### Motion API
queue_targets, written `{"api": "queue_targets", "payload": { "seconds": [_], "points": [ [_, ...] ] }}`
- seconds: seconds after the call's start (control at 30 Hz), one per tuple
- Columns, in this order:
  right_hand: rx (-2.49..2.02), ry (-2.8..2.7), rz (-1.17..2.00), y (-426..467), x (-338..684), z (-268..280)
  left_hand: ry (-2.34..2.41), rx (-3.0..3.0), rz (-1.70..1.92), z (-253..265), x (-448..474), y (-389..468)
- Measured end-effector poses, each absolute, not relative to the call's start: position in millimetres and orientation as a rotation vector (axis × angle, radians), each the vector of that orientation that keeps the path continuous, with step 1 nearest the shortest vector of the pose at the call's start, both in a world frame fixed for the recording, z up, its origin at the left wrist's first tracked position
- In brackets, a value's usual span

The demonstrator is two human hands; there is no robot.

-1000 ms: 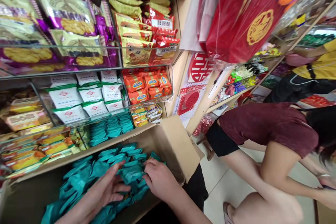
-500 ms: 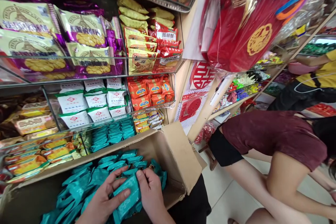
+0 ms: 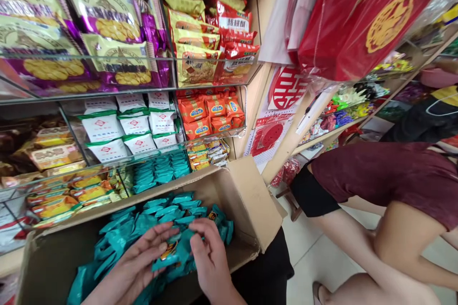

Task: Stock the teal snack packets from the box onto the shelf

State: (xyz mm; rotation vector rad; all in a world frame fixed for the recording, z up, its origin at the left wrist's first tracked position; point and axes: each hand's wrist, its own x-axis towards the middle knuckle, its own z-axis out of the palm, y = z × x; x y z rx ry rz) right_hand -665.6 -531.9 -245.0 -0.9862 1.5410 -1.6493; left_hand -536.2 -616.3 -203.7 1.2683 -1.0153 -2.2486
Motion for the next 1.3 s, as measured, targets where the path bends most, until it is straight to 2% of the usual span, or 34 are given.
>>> {"api": "queue_targets", "payload": {
  "seconds": [0.1, 0.17, 0.33, 0.43, 0.57, 0.67, 0.87, 0.97, 1.1, 1.3],
  "points": [
    [-0.520, 1.363, -1.551, -533, -660, -252, -1.319, 1.110, -2.070, -212, -539, -614],
    [-0.397, 1.279, -1.511, -536, -657, -255, -1.397, 1.020, -2.041, -221, -541, -610],
    [-0.539, 1.437, -1.600, -541, -656, -258, -1.414, 1.004, -2.014, -235, -542, -607],
    [-0.703, 1.536, -1.552, -540, -658, -260, -1.456, 1.032, -2.035, -233, -539, -610],
    [-0.848, 1.497, -1.478, -535, -656, -261, -1.724, 1.074, -1.976, -220, -533, -616],
    [-0.791, 1.383, -1.533, -532, -653, -261, -1.941, 1.119, -1.754, -203, -528, -624],
    [-0.614, 1.394, -1.456, -534, -656, -277, -1.934, 1.213, -1.052, -171, -514, -684],
    [-0.670, 1.365, -1.360, -535, -656, -286, -2.276, 1.272, -0.805, -173, -512, -729],
    [-0.789, 1.340, -1.256, -535, -654, -293, -2.654, 1.329, -0.779, -191, -527, -776],
    [-0.766, 1.322, -1.205, -535, -655, -295, -2.559, 1.400, -0.777, -217, -568, -828]
  ]
}}
